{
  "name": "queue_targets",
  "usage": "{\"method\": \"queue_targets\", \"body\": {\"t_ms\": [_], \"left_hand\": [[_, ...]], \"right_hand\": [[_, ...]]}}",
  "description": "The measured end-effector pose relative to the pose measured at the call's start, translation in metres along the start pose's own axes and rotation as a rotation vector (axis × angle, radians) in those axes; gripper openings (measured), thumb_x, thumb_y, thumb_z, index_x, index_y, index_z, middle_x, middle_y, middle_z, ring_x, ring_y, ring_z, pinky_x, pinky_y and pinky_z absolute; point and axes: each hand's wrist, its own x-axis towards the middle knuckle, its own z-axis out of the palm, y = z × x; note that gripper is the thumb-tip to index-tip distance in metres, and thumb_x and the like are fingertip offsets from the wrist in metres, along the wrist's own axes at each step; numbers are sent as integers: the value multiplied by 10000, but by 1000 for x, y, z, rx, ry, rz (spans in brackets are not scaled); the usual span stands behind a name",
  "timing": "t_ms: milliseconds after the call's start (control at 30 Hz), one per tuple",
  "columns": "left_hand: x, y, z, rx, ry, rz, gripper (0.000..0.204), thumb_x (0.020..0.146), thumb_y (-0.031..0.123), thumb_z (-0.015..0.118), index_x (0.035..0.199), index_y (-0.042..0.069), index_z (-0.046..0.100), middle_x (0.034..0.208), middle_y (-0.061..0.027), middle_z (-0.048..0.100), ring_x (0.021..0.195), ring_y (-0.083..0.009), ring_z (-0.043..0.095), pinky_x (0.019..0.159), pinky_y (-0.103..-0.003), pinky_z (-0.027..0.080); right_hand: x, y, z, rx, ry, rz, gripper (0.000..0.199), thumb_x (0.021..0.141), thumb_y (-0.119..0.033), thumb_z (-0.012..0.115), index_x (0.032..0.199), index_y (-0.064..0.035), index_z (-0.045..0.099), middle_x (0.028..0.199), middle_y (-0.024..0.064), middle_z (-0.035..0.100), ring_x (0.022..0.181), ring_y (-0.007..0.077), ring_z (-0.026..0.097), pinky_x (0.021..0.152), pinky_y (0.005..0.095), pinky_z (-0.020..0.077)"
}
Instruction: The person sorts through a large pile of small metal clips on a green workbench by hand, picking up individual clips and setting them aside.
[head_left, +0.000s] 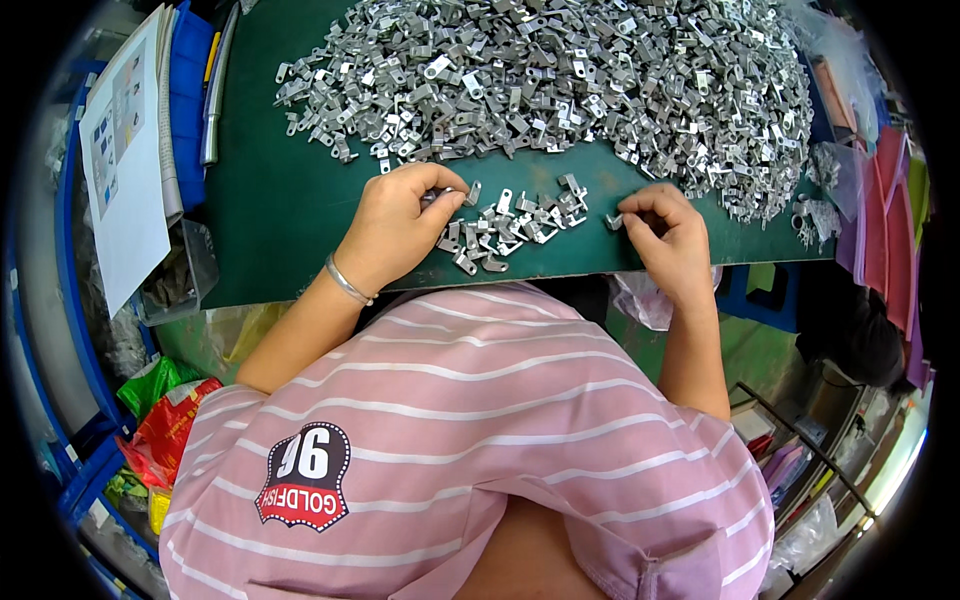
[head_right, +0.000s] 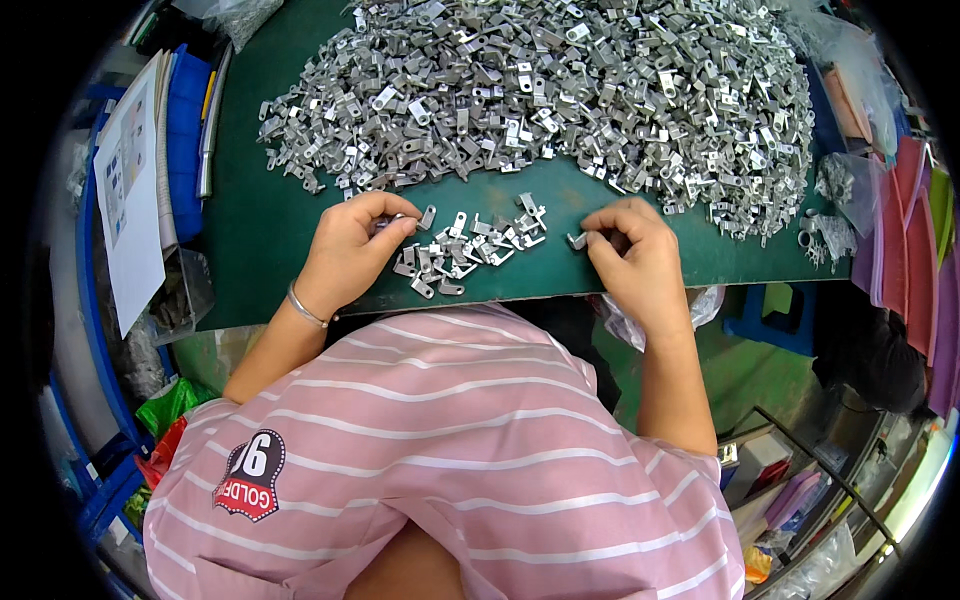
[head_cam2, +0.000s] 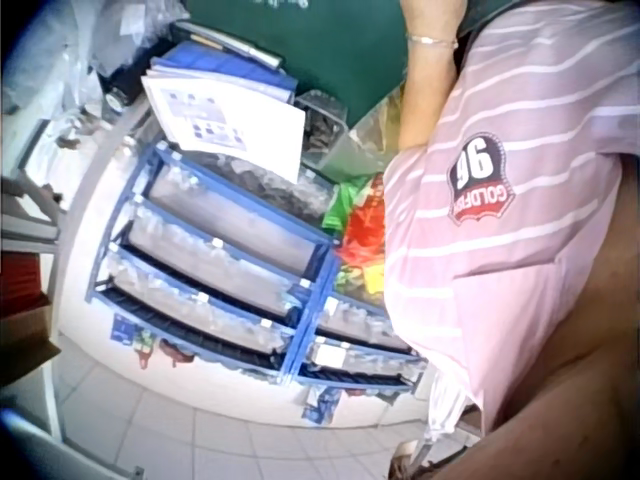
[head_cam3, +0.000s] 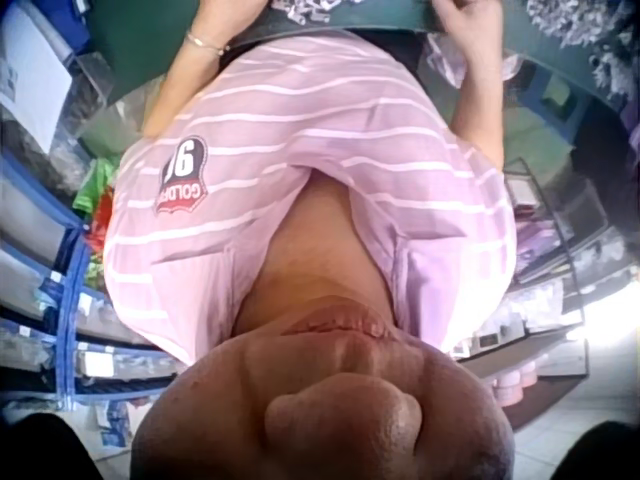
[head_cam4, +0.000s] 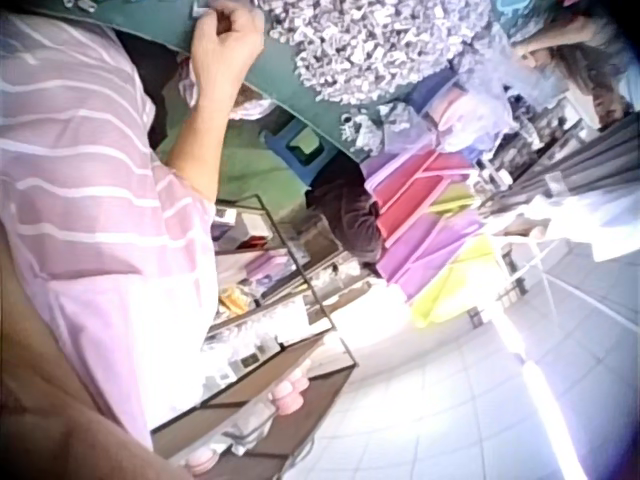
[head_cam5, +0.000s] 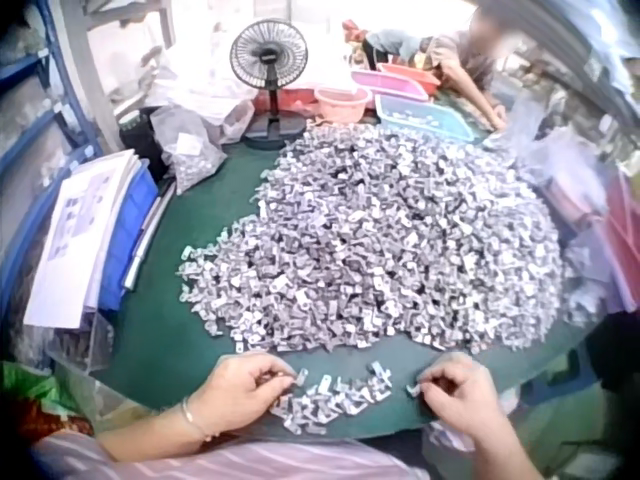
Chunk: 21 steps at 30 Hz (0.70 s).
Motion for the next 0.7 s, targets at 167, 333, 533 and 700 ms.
{"method": "queue_targets", "body": {"t_ms": [167,333,533,700], "left_hand": [[-1,-1,1,-25,32,10,108,834,57,640,917,-8,662,813,-56,671,702,-83,605,624,-209,469],[-5,-5,4,-22,89,48,100,831,58,652,907,-5,665,792,-40,663,690,-65,589,609,-197,455],[-4,-6,5,-15,94,49,93,828,54,653,900,-5,665,797,-36,655,688,-66,579,618,-205,461],[-5,-7,7,-64,110,26,92,825,53,651,896,-5,664,797,-25,640,684,-62,554,615,-204,447]], "right_hand": [[15,-29,20,-114,105,-247,110,732,-49,671,819,15,654,801,99,577,705,228,566,628,314,455],[26,-32,29,-181,-29,-184,136,719,-77,687,811,17,652,783,124,568,804,291,562,713,364,453],[22,-20,10,229,-23,21,74,801,-27,646,867,4,656,757,37,619,668,105,556,613,240,449],[11,-3,-19,201,-18,252,93,829,-4,595,893,38,649,722,21,619,629,76,551,580,225,449]]}}
